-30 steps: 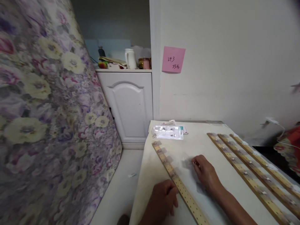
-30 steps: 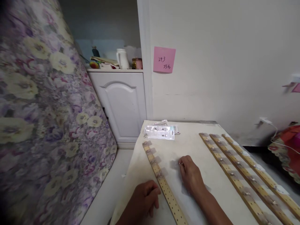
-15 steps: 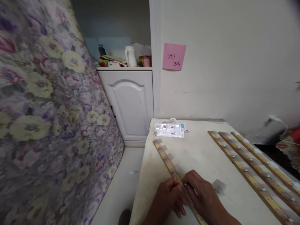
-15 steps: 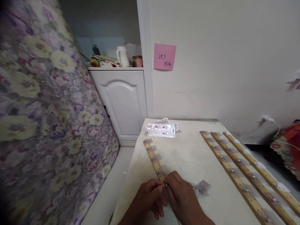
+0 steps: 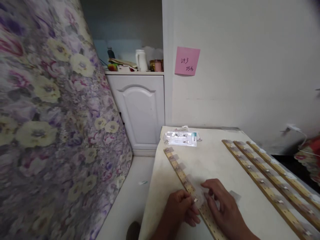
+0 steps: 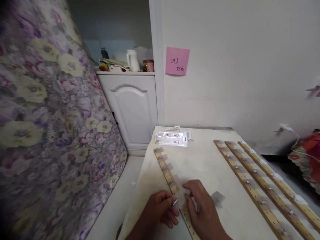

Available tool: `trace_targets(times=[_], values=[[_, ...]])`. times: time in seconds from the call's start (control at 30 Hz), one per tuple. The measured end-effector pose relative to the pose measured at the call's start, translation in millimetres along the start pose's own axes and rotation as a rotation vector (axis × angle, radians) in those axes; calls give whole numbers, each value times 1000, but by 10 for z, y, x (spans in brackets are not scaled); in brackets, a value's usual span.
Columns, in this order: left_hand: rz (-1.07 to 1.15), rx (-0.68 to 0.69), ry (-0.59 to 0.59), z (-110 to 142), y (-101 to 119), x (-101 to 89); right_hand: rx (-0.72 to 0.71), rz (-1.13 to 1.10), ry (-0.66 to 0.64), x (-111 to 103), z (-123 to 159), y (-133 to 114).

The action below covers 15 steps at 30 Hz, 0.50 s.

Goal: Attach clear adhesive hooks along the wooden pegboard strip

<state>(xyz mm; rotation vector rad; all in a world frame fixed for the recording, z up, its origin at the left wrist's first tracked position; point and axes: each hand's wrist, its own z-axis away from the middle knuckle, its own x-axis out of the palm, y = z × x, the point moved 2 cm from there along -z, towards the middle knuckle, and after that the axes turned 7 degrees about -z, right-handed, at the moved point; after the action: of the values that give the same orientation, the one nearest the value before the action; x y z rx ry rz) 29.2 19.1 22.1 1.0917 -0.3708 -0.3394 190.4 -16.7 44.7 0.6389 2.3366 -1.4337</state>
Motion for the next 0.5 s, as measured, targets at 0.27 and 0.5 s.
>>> trace_targets(times=[0.27,0.5], values=[[-19,-9,-17,-3,-12,14,471,-377,-182,88,-8,228],[-84,10,-15,-55,-99,37,535,-471,-221,104,-139,342]])
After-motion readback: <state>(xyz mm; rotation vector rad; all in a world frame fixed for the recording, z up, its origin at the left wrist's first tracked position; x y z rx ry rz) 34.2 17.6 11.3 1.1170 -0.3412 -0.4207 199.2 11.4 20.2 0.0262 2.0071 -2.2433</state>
